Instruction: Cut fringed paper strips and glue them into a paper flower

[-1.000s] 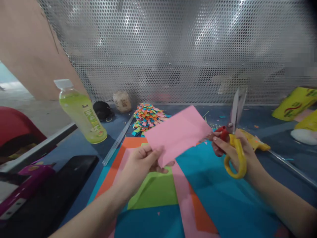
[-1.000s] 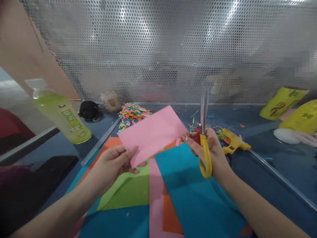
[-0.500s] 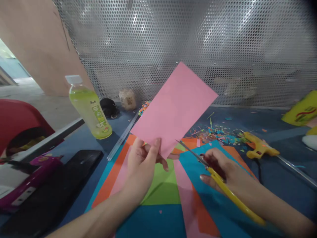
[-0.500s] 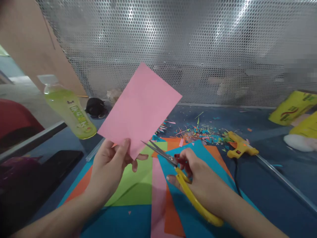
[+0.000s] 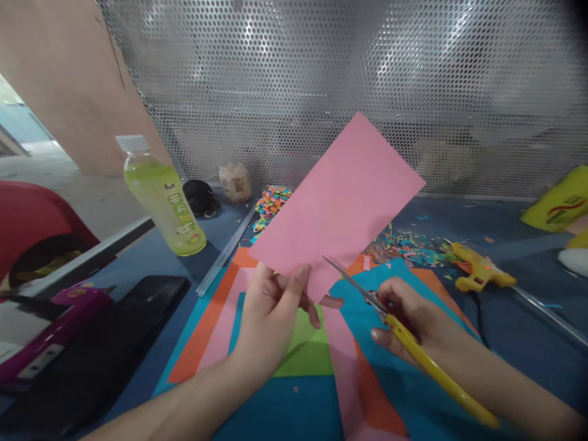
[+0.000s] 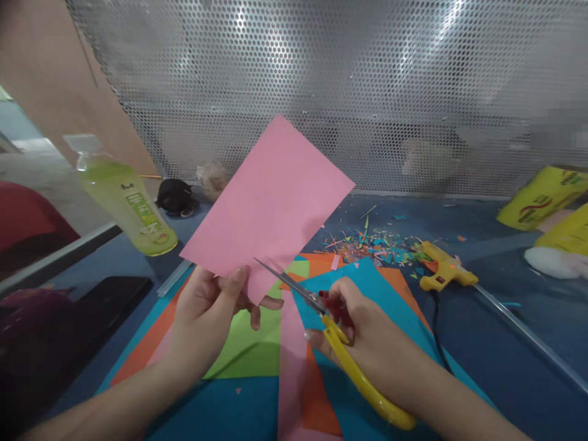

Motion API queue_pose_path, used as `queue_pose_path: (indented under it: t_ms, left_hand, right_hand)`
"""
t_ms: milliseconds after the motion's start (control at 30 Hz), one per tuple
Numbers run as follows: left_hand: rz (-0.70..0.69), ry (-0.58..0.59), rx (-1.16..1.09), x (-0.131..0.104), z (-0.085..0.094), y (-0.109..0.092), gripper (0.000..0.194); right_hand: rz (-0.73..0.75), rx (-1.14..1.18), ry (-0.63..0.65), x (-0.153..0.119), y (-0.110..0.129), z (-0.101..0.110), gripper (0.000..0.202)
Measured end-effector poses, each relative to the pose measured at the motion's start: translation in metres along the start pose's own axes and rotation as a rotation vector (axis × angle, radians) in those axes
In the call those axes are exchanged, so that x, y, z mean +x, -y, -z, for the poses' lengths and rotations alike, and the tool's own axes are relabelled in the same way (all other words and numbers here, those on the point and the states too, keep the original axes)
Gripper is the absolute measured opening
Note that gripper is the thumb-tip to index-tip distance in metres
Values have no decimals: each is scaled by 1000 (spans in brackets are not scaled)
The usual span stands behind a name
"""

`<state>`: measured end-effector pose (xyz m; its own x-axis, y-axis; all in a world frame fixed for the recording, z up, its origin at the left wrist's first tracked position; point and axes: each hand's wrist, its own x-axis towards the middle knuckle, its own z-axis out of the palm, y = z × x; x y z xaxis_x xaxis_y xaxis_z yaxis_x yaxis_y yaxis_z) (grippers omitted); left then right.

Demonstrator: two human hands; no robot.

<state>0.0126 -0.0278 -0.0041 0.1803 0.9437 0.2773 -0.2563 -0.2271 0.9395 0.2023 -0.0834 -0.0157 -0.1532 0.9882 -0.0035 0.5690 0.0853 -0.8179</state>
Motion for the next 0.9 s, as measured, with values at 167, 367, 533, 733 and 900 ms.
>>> queue_pose_path:
  t_ms: [167,367,533,733,900]
  left_hand:
    - [-22,15,-6,-2,-2,0,15]
    - [-32,44,5,-3,-4,0,11]
    - [-39,62,2,-3,-4,0,12]
    - [-41,55,16,-3,-2,1,11]
    - [-35,53,37,-4,-2,1,11]
  right_hand:
    - [-49,39,25,-2,7,-1,26]
    - [-45,46,17,-3,7,-3,29]
    - [-35,53,-4,-2,7,-4,30]
    - [-30,101,5,-3,8,-5,27]
    - [-48,81,24,-3,9,-5,29]
